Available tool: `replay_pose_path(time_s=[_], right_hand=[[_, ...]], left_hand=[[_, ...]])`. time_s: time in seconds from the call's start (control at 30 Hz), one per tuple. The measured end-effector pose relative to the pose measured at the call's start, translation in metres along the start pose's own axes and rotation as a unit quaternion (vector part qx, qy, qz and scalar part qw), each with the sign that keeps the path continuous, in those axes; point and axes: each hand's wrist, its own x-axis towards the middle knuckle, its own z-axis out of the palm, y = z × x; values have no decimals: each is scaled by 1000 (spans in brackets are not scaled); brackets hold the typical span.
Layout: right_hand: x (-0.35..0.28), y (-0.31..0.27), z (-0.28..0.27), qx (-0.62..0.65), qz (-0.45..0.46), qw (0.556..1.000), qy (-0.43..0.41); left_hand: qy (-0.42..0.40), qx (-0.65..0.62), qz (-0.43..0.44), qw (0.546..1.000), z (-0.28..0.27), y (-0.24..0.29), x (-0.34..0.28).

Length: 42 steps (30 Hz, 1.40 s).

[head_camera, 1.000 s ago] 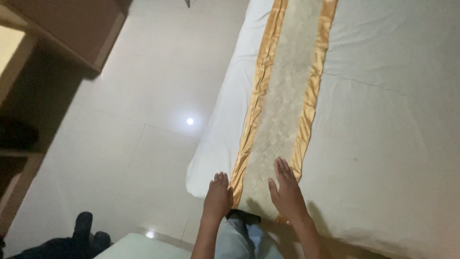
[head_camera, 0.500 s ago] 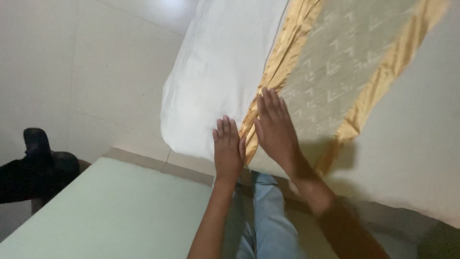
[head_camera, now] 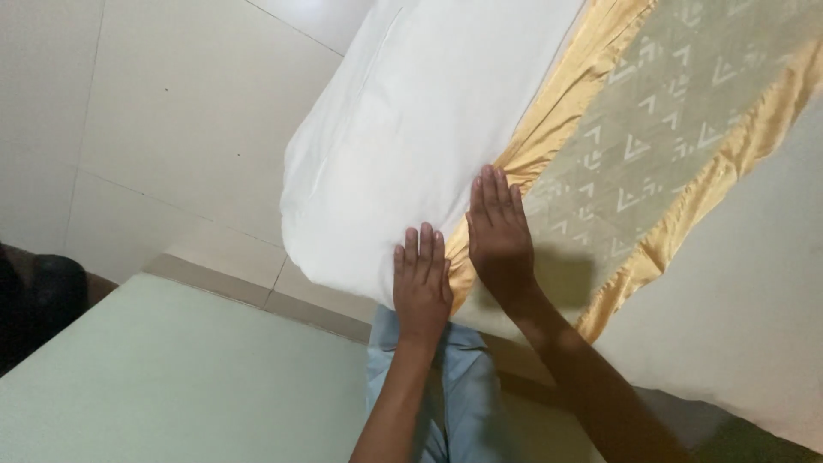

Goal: The person smooths a decorative runner on a bed, then adjusts and fluffs the pillows at the head of the bed. They continue to smooth the bedspread and runner, then move an orange chair under a desk before returning to smooth the bed again.

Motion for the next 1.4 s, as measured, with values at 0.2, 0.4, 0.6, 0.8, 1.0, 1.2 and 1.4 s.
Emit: replay_pose_path(time_s=[0.2, 0.4, 0.6, 0.8, 1.0, 1.2, 1.4], right_hand=[[-3, 3, -10, 131, -29, 991, -10], [-7, 11, -26, 153, 5, 988, -17], [-79, 107, -25, 58, 235, 970, 27], [-152, 165, -17, -12, 306, 948, 85], [-159, 171, 3, 10, 313, 940, 132], [-181, 171, -7, 37, 357, 932, 54], [-199, 175, -6, 54, 366, 929, -17]], left_hand=[[42, 7, -7, 999, -11, -2, -16], [-5, -4, -28, 1000, -32, 20, -1], [-6, -59, 9, 998, -21, 66, 49], [-47, -17, 138, 989, 37, 131, 65], [-119, 60, 163, 978, 65, 137, 60], [-106, 131, 176, 970, 64, 149, 58], [-126, 150, 174, 965, 67, 158, 39]])
